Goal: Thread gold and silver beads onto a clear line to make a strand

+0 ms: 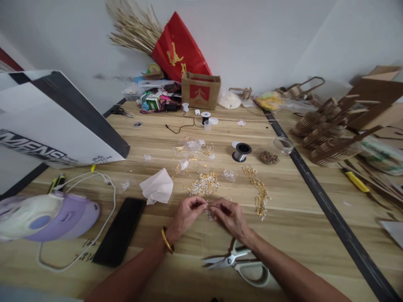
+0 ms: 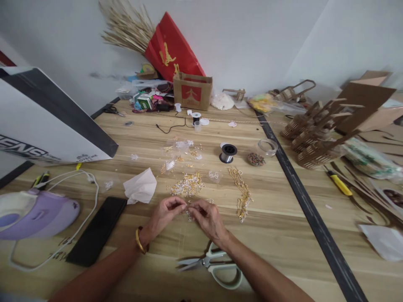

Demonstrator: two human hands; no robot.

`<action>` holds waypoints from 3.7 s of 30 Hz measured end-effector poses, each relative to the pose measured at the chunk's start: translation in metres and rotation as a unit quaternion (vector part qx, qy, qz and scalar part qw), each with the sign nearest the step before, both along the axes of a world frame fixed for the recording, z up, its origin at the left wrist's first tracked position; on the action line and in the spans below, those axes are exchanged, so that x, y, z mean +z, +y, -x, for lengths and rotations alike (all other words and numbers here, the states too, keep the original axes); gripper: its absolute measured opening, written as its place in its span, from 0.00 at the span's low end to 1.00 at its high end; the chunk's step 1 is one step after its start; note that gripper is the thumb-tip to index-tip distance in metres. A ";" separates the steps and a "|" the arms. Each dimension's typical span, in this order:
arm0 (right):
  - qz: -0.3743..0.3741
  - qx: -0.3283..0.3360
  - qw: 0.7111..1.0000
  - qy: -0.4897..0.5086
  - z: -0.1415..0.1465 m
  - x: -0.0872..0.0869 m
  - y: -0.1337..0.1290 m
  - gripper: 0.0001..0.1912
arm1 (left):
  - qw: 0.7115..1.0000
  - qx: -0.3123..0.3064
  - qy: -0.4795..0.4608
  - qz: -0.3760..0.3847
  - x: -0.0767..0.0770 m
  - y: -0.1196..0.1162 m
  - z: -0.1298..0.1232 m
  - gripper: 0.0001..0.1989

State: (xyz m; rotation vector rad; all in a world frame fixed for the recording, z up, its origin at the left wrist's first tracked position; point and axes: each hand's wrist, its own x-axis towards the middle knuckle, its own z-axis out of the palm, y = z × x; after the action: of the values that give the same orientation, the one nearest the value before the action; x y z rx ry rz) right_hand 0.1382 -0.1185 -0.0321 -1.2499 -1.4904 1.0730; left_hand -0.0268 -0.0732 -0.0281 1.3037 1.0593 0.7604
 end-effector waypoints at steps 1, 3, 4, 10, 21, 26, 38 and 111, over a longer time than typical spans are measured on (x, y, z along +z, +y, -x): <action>-0.005 0.000 1.000 -0.012 0.000 0.000 0.000 0.11 | 1.000 0.000 -0.006 0.003 0.000 0.000 0.000 0.06; -0.013 -0.001 0.999 -0.031 -0.001 -0.001 -0.001 0.11 | 1.000 0.000 -0.011 0.005 0.000 0.001 0.000 0.06; -0.017 -0.001 0.999 -0.037 -0.001 -0.001 -0.001 0.12 | 1.000 0.000 -0.011 0.005 0.000 0.001 0.000 0.06; -0.034 0.001 0.997 -0.068 0.000 0.000 -0.001 0.13 | 1.000 0.002 -0.005 0.004 0.002 0.000 0.001 0.07; -0.045 0.003 0.995 -0.084 -0.001 0.002 -0.001 0.12 | 0.999 0.001 -0.017 0.028 0.009 -0.001 0.000 0.08; -0.031 0.001 0.997 -0.068 -0.001 -0.001 -0.002 0.12 | 1.000 0.000 -0.014 0.022 0.012 0.000 0.001 0.07; -0.013 0.001 1.000 -0.008 0.002 -0.004 -0.003 0.12 | 1.000 0.001 -0.012 0.026 0.016 0.000 0.002 0.07; -0.119 -0.008 0.985 -0.122 0.002 -0.001 -0.007 0.05 | 0.988 -0.014 0.060 -0.142 0.001 -0.011 -0.001 0.03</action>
State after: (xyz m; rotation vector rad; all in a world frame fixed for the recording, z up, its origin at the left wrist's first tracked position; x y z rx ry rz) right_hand 0.1361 -0.1251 -0.0334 -1.2527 -1.7343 0.7249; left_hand -0.0254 -0.0845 -0.0272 1.6202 1.0521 0.8418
